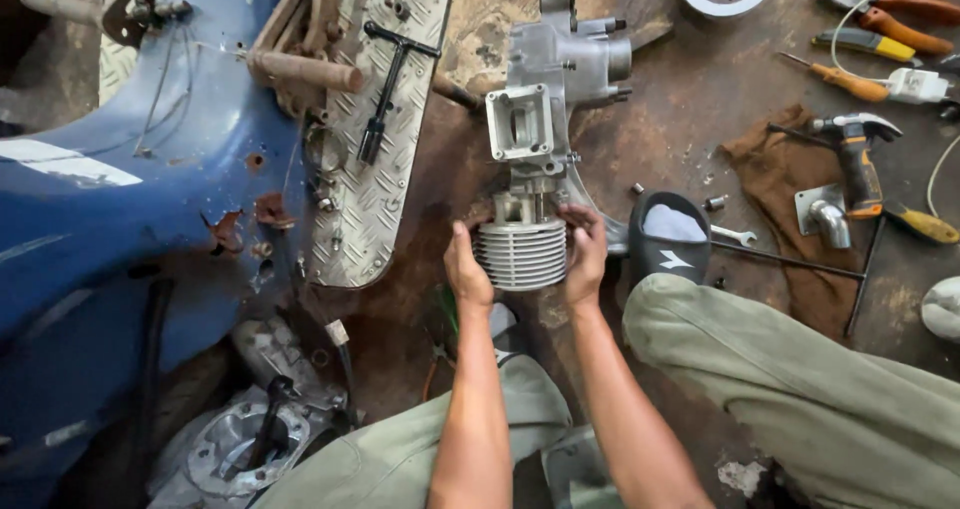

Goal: Assembling motorcycle engine components by fitting the cylinder onto the crankcase

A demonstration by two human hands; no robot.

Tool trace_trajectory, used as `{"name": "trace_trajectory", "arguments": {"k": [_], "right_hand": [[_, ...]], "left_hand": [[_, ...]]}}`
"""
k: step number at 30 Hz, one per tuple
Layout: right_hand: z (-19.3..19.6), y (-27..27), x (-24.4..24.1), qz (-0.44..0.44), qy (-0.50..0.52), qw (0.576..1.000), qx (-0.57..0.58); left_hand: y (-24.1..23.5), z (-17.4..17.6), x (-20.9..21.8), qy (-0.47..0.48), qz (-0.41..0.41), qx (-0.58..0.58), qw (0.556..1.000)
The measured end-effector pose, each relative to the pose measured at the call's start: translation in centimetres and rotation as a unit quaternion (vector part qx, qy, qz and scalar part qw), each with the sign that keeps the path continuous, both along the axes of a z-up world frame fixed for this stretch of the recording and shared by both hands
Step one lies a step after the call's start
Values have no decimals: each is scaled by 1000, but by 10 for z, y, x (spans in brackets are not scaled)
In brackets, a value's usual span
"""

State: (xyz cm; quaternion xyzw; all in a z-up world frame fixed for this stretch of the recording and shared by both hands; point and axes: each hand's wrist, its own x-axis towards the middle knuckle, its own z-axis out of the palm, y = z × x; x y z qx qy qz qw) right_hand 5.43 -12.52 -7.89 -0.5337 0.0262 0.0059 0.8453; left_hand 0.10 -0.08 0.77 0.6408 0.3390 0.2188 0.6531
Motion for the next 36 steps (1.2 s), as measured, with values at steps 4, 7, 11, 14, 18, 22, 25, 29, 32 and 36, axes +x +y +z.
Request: {"name": "trace_trajectory", "arguments": {"k": [4, 7, 11, 14, 18, 22, 25, 29, 32, 36], "right_hand": [[0, 1, -3, 17, 47, 999, 20], [19, 5, 2, 8, -5, 1000, -17], [14, 4, 6, 38, 35, 998, 22], [17, 5, 11, 47, 67, 995, 57], [12, 4, 11, 34, 48, 997, 47], [2, 4, 13, 38, 66, 993, 92], [4, 4, 16, 27, 36, 998, 44], [-3, 8, 18, 16, 34, 999, 32], [6, 7, 14, 24, 11, 999, 24], [60, 0, 26, 125, -143, 973, -130]], "left_hand": [[3, -12, -3, -3, -20, 24, 1000], [1, -12, -2, -18, -11, 14, 1000], [-5, -8, -5, -19, 7, 2, 1000], [-5, -11, 0, -32, 34, -15, 999], [-10, -7, 2, -39, 58, -32, 997], [-7, -13, 5, -17, 38, -11, 999], [-5, -19, 6, -54, 47, -34, 997], [0, -30, 7, -52, 40, -19, 998], [2, -37, 5, -63, 32, -20, 997], [-13, -18, 8, -123, 63, -77, 987]]}}
